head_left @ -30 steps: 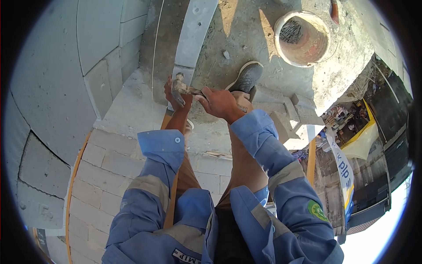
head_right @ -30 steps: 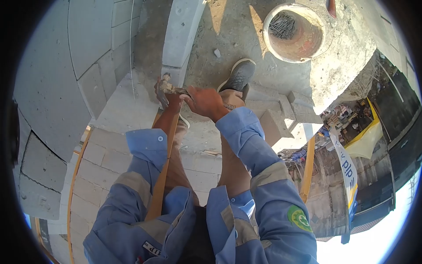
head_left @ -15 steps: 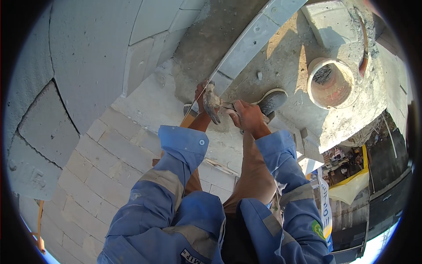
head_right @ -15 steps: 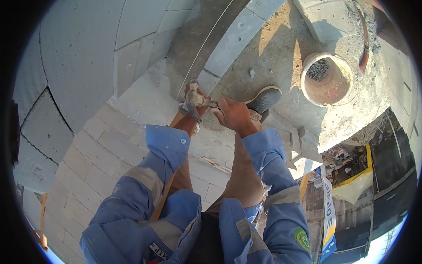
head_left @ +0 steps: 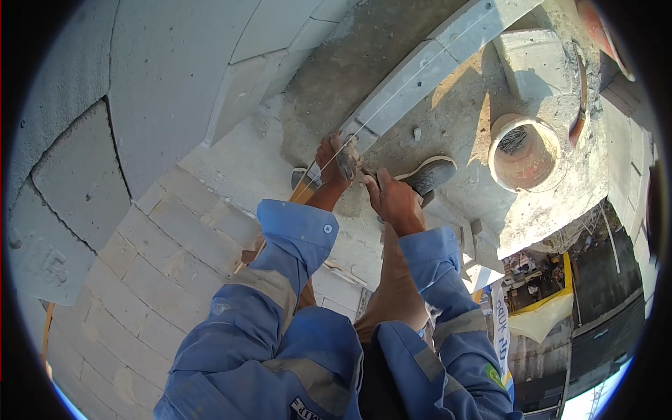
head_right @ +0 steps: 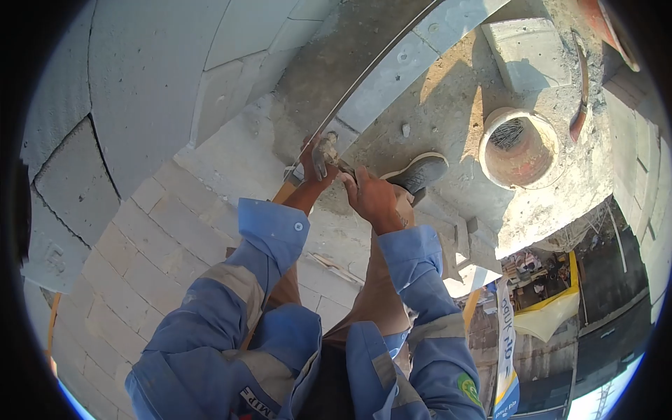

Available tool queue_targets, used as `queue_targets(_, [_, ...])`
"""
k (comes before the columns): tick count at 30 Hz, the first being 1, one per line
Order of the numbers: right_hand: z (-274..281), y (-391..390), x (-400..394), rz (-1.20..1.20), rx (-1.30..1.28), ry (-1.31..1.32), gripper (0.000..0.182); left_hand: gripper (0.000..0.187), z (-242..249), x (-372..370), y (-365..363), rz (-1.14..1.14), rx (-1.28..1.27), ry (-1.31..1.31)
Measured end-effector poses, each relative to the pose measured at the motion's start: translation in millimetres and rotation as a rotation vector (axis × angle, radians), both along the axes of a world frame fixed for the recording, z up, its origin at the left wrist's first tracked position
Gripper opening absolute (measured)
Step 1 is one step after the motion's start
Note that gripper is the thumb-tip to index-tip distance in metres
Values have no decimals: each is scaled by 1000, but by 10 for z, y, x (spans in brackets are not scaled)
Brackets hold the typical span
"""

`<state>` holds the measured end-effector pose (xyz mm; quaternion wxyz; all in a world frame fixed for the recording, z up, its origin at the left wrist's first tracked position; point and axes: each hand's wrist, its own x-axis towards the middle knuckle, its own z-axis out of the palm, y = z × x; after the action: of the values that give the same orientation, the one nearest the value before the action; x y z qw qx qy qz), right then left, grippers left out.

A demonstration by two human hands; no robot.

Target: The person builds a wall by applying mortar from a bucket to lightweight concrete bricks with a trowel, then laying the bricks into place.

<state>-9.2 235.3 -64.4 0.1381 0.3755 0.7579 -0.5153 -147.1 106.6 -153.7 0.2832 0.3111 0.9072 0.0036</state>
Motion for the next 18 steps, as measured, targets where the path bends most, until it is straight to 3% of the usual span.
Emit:
queue_targets(2, [8, 10, 85, 18, 11, 48, 39, 80, 42, -23, 144, 11, -87, -31])
queue_targets(3, [9, 9, 134, -5, 31, 85, 37, 70, 46, 12, 175, -10, -2, 89])
queue_targets(6, [78, 16, 212, -17, 31, 129, 33, 69, 76, 46, 184, -3, 17, 123])
queue_targets(12, [-19, 128, 49, 12, 62, 251, 32, 77, 174, 8, 204, 3, -17, 87])
queue_targets(14, [-115, 162, -45, 164, 52, -39, 33, 75, 271, -11, 275, 13, -88, -10])
queue_targets(16, [-129, 134, -55, 172, 70, -36, 35, 76, 285, -18, 291, 31, -80, -32])
queue_targets(18, [-103, 34, -5, 22, -7, 31, 36, 77, 225, -26, 263, 51, -76, -63])
